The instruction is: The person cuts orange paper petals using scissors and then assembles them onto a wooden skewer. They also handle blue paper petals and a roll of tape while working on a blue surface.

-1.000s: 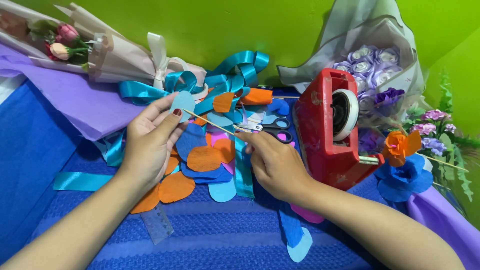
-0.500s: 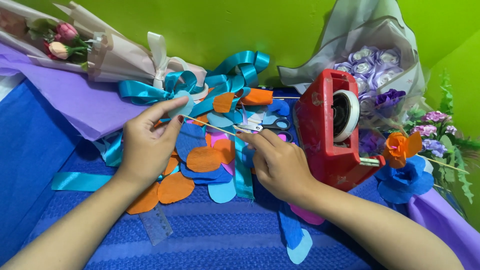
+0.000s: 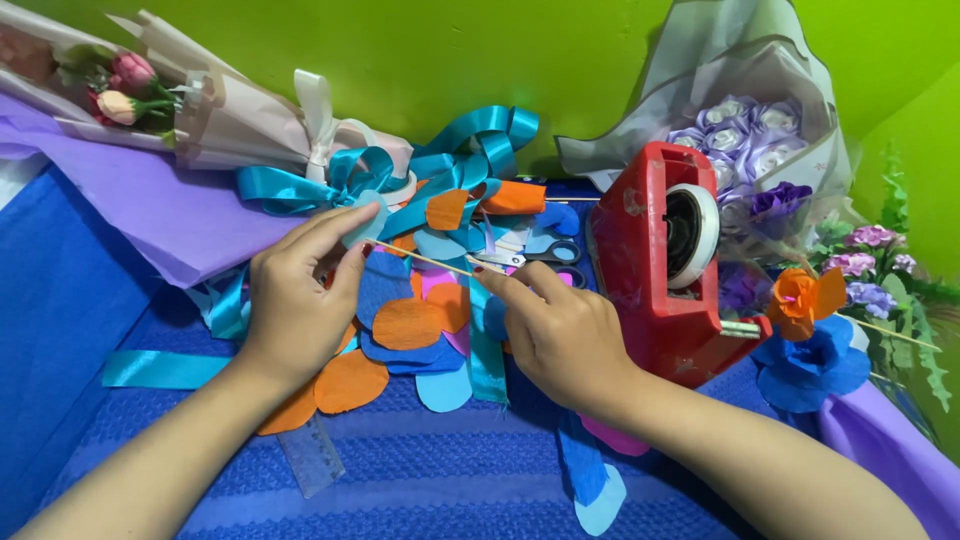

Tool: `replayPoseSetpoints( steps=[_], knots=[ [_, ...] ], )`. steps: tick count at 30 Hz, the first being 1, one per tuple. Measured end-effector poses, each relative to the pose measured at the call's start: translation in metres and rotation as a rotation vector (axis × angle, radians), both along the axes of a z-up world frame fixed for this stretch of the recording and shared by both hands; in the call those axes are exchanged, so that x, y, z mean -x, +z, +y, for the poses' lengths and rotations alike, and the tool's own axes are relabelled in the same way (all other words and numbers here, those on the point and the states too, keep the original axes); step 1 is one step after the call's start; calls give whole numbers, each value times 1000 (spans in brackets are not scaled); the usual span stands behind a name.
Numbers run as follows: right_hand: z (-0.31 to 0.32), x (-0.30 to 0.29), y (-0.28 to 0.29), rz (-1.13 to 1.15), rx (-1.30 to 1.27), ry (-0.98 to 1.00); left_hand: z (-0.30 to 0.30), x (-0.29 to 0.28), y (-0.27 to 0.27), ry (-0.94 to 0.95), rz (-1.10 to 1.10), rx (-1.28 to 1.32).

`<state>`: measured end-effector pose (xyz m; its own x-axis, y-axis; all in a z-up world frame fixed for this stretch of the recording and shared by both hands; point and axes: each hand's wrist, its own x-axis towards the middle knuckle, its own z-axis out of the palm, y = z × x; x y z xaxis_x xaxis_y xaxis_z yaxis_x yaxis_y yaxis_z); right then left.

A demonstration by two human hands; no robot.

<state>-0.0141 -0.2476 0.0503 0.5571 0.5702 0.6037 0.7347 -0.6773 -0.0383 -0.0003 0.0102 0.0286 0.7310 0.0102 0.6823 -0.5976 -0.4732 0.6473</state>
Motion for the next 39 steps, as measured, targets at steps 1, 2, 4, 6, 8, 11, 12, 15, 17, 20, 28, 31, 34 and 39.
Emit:
replayPoseSetpoints(
  steps=[1, 2, 4, 6, 8, 11, 12, 15, 17, 20, 28, 31, 34, 39],
  knots=[
    [-1, 1, 0, -2, -1, 2, -1, 0, -1, 2, -2, -1],
    [-1, 1, 0, -57, 27, -6, -1, -1, -2, 12, -14, -14],
    [0, 3, 1, -114, 55, -11, -2, -1, -2, 24, -29, -26],
    [0, 5, 3, -186, 130, -18, -5, -1, -3, 47, -65, -29],
    [0, 6, 1, -223, 167, -26, -3, -2, -9, 42, -71, -42],
    [-1, 7, -3, -284, 221, -36, -4, -1, -12, 33, -75, -55],
    [-1, 7, -5, -307, 239, -39, -4, -1, -12, 29, -71, -56],
    [-3, 8, -7, -328, 254, -45, -5, -1, -13, 32, -79, -52],
    [-1, 10, -6, -340, 257, -53, -6, 0, -13, 37, -75, -52],
    [-1, 9, -15, -368, 247, -93, -5, -2, -13, 33, -96, -70],
    [0, 9, -21, -366, 199, -115, -8, -1, -14, 5, -117, -72],
    [2, 8, -19, -330, 172, -112, -7, 0, -12, -15, -93, -52],
    [2, 6, -18, -176, 161, -121, -6, -1, -13, -10, -26, 19],
    [6, 3, -11, -75, -28, -27, -9, 0, -10, -104, 170, 329]
  ],
)
